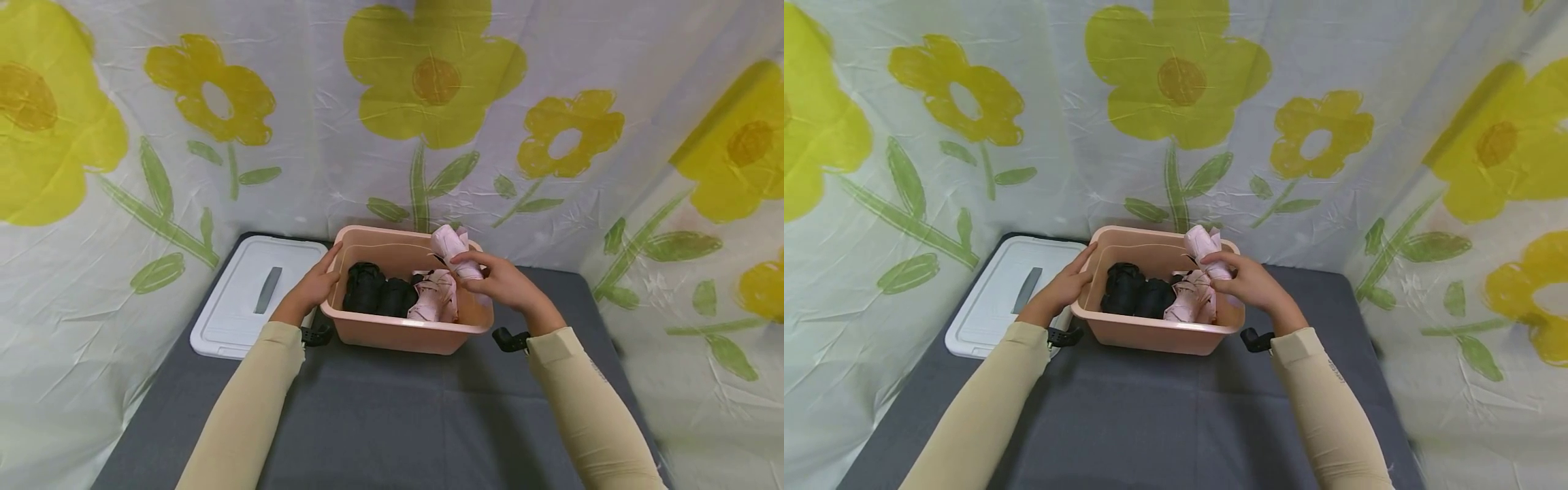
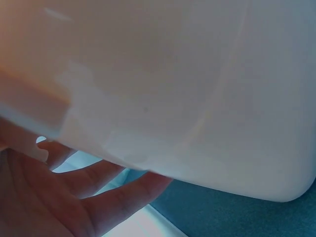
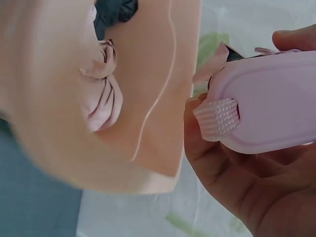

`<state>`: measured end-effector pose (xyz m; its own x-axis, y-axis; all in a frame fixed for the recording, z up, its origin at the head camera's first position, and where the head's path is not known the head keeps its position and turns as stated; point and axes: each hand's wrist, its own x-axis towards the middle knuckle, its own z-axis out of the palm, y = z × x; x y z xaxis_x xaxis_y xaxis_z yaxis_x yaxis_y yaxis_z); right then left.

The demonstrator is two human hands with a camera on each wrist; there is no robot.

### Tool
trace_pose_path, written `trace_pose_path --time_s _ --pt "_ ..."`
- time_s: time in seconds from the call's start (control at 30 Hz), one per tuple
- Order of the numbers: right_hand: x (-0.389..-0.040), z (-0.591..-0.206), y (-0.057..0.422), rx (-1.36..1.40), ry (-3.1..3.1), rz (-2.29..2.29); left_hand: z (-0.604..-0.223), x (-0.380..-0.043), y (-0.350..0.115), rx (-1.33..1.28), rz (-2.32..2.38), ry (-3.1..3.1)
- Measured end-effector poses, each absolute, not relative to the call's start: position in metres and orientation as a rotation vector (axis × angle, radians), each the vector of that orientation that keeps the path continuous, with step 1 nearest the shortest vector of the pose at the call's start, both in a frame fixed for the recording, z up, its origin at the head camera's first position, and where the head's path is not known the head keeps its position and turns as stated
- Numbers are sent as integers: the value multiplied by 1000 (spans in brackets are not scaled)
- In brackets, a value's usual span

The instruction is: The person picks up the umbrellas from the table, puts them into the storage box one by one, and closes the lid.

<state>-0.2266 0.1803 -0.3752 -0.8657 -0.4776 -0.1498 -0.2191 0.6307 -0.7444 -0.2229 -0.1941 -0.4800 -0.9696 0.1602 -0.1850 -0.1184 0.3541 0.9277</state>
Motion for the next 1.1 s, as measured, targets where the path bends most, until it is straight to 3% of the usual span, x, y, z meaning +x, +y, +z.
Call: trace_pose_path --time_s 0.57,0.77,1.1 --pt "-252 -377 147 -879 2584 -774 -441 -204 -189 43 1650 2317" --pt "-257 -380 131 -883 2597 -637 -442 -204 -190 33 1665 2308" --pt "-265 -390 114 -821 2554 -483 -478 -222 -194 15 1677 2344"
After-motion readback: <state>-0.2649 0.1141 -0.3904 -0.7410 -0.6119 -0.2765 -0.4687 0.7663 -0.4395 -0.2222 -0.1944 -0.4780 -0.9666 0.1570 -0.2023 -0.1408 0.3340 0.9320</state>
